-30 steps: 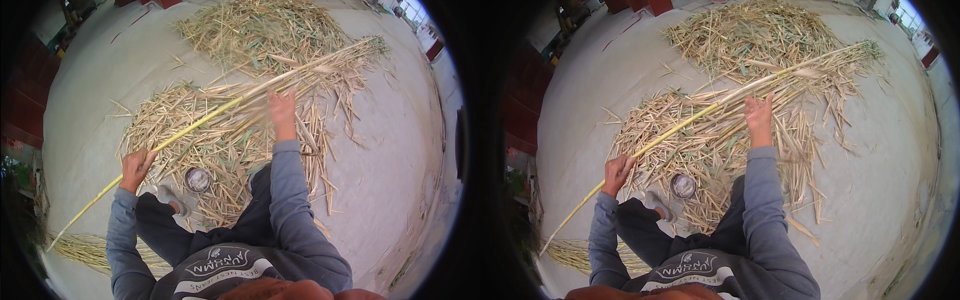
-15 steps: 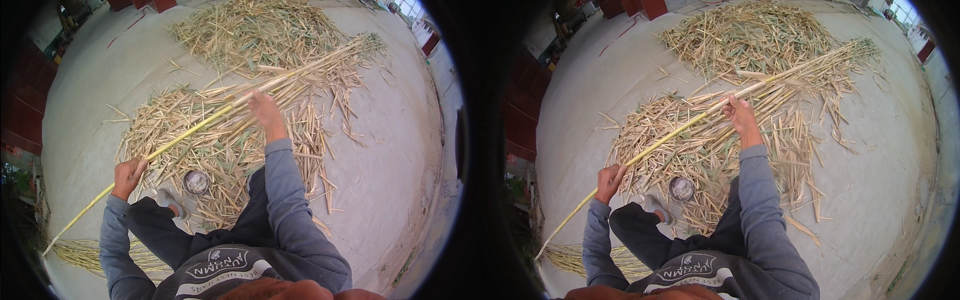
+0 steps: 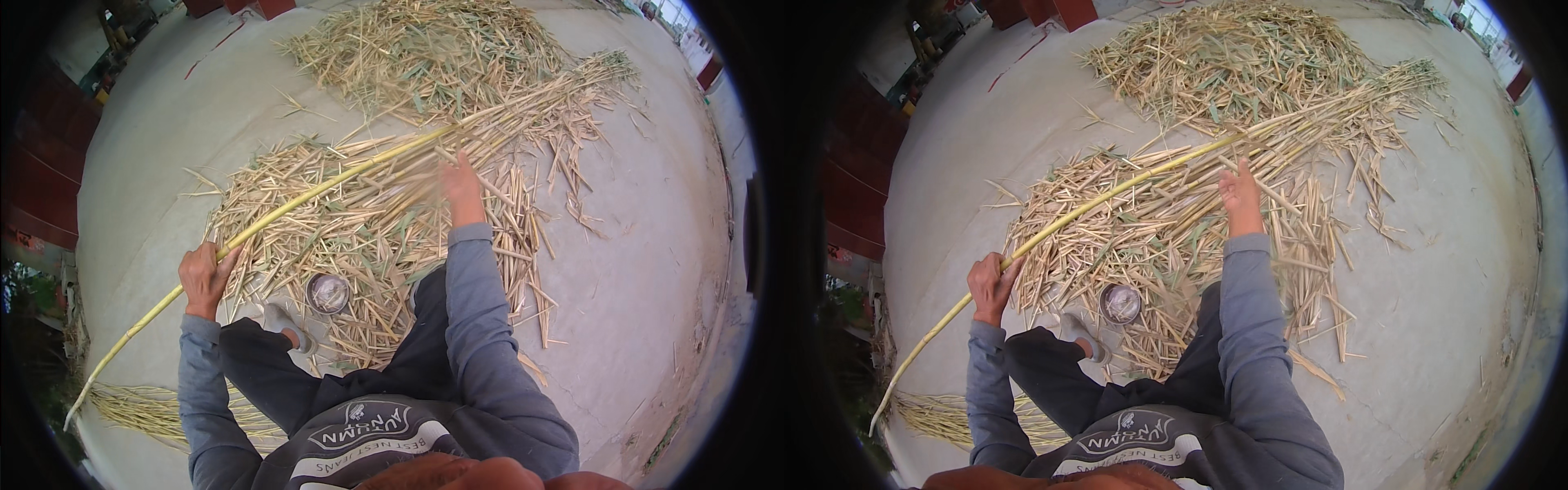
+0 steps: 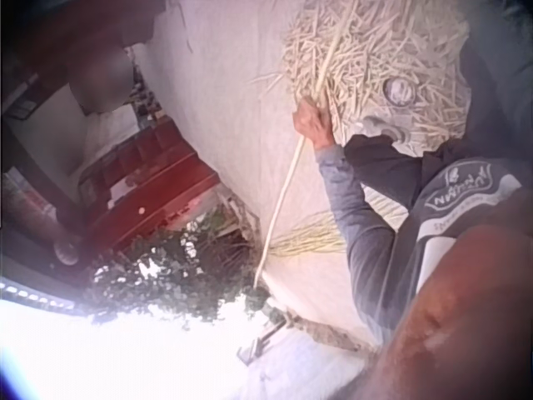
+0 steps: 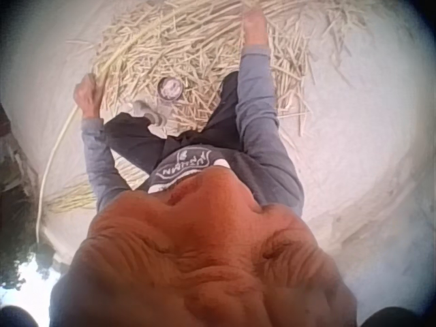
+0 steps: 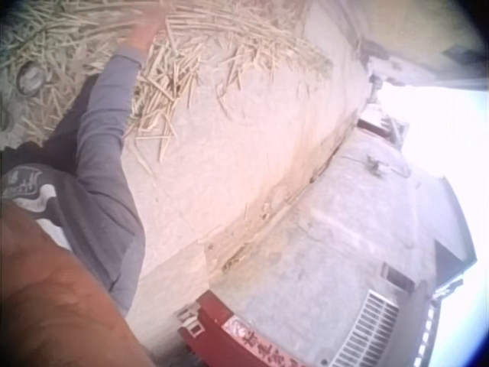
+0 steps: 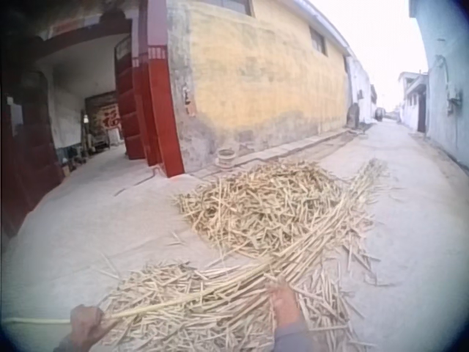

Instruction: The person sits on a concrete floor and strips leaves from sugarcane stalks by hand. They pull the leaves off each stalk and drop the cleaned stalks to the left while the removed leaves accumulate on the floor.

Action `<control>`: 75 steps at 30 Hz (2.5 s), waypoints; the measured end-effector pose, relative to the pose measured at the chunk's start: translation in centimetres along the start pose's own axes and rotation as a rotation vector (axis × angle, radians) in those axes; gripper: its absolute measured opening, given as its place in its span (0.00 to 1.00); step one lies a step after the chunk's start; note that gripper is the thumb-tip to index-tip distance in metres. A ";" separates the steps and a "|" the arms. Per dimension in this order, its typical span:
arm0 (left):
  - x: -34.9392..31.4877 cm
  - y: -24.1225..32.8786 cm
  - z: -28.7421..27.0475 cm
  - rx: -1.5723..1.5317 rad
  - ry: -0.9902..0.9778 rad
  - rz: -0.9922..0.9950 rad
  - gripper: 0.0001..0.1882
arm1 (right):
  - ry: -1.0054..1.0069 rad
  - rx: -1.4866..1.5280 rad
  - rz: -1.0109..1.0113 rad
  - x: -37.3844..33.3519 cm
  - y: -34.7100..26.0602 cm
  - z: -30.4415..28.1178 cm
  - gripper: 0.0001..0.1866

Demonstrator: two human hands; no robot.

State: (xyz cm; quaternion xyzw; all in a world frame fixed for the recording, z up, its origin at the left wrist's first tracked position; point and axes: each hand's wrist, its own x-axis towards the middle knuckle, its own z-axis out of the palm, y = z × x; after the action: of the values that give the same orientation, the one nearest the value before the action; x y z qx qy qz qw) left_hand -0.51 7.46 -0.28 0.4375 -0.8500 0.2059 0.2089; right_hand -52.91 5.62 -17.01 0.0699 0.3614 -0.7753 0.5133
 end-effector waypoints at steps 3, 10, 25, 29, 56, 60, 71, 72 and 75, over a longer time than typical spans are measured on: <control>-1.6 -0.7 0.0 -0.027 -0.003 -0.002 0.22 | -0.212 -0.311 0.036 -0.8 2.3 1.0 0.16; -7.5 -8.4 -2.1 0.055 -0.196 0.040 0.21 | -0.031 -0.291 -0.011 -1.0 1.8 3.3 0.10; 3.9 8.3 15.6 -0.540 -0.066 0.044 0.17 | -0.399 -0.676 0.169 -8.5 11.4 8.1 0.17; 3.4 8.5 16.8 -0.535 -0.161 -0.016 0.21 | -0.392 -0.780 0.064 -8.0 10.8 8.5 0.20; 3.9 6.2 17.6 -0.421 0.148 0.029 0.17 | -0.283 -0.968 -0.124 -9.1 13.2 11.6 0.26; 4.4 5.1 18.0 -0.633 0.033 -0.110 0.22 | -0.442 -0.906 -0.117 -9.8 14.9 11.4 0.27; 4.7 0.4 16.1 -0.958 -0.303 -0.308 0.28 | -0.391 -0.741 -0.337 -7.9 11.8 11.6 0.26; 4.6 0.1 15.9 -0.913 -0.296 -0.307 0.27 | -0.274 -0.773 -0.386 -7.0 10.3 10.9 0.26; 4.2 -1.1 15.4 -0.889 -0.274 -0.349 0.26 | -0.027 -0.569 -0.514 -4.3 5.1 8.2 0.26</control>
State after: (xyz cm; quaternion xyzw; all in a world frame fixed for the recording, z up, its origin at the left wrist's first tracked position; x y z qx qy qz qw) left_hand -4.51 -4.07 -10.58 0.4651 -0.7892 -0.2739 0.2929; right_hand -44.44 2.61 -11.44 -0.1786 0.5609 -0.7483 0.3057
